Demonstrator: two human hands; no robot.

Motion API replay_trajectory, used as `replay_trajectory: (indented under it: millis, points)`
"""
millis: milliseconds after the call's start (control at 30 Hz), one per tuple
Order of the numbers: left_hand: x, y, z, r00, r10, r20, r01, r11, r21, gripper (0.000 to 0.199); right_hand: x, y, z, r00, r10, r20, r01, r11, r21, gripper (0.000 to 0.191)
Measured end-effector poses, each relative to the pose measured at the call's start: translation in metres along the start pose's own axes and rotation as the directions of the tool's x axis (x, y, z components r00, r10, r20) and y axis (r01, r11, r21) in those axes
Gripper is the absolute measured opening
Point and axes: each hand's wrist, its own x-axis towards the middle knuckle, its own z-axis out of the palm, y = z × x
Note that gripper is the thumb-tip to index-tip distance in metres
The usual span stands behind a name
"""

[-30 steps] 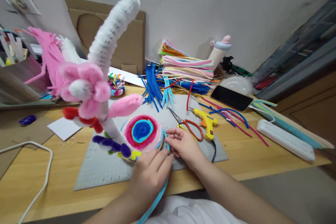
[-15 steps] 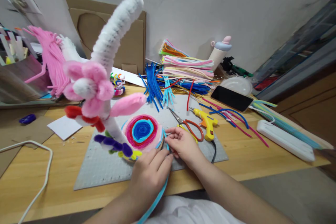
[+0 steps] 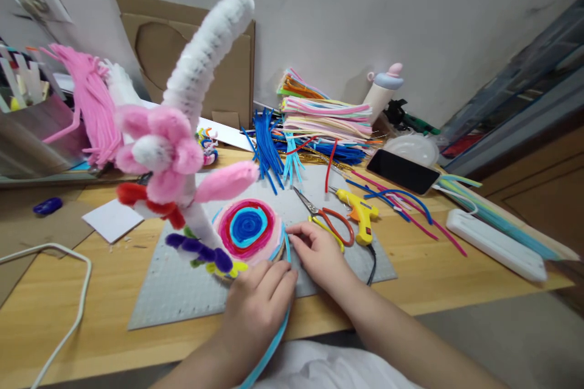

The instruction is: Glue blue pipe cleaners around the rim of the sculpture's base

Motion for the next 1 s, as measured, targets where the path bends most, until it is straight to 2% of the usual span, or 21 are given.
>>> replay_trajectory:
  millis: [133, 300, 467, 733, 1000]
  points:
    - [-0.004, 0.001, -0.001, 1.000, -0.026, 0.009, 0.026, 1.000, 0.018, 0.020, -0.002, -0.002, -0.002, 0.991, -0.135, -0.008, 0.133, 0.983, -0.127, 0.016]
    - [-0.008, 0.001, -0.003, 0.998, -0.065, 0.013, 0.065, 0.997, 0.049, 0.020, -0.004, -0.002, -0.002, 0.982, -0.188, 0.019, 0.188, 0.960, -0.206, 0.017]
    - [-0.017, 0.000, -0.004, 0.997, -0.076, 0.015, 0.075, 0.995, 0.061, 0.018, -0.005, -0.001, 0.000, 0.977, -0.212, 0.028, 0.213, 0.947, -0.241, 0.015]
    - [-0.032, -0.003, -0.016, 0.991, -0.120, 0.053, 0.126, 0.985, -0.118, 0.020, -0.006, -0.002, 0.000, 0.971, -0.235, 0.051, 0.240, 0.937, -0.255, 0.017]
    - [-0.063, -0.009, -0.017, 0.975, -0.219, -0.026, 0.215, 0.970, -0.111, 0.021, -0.007, -0.002, 0.001, 0.977, -0.207, 0.040, 0.210, 0.939, -0.270, 0.014]
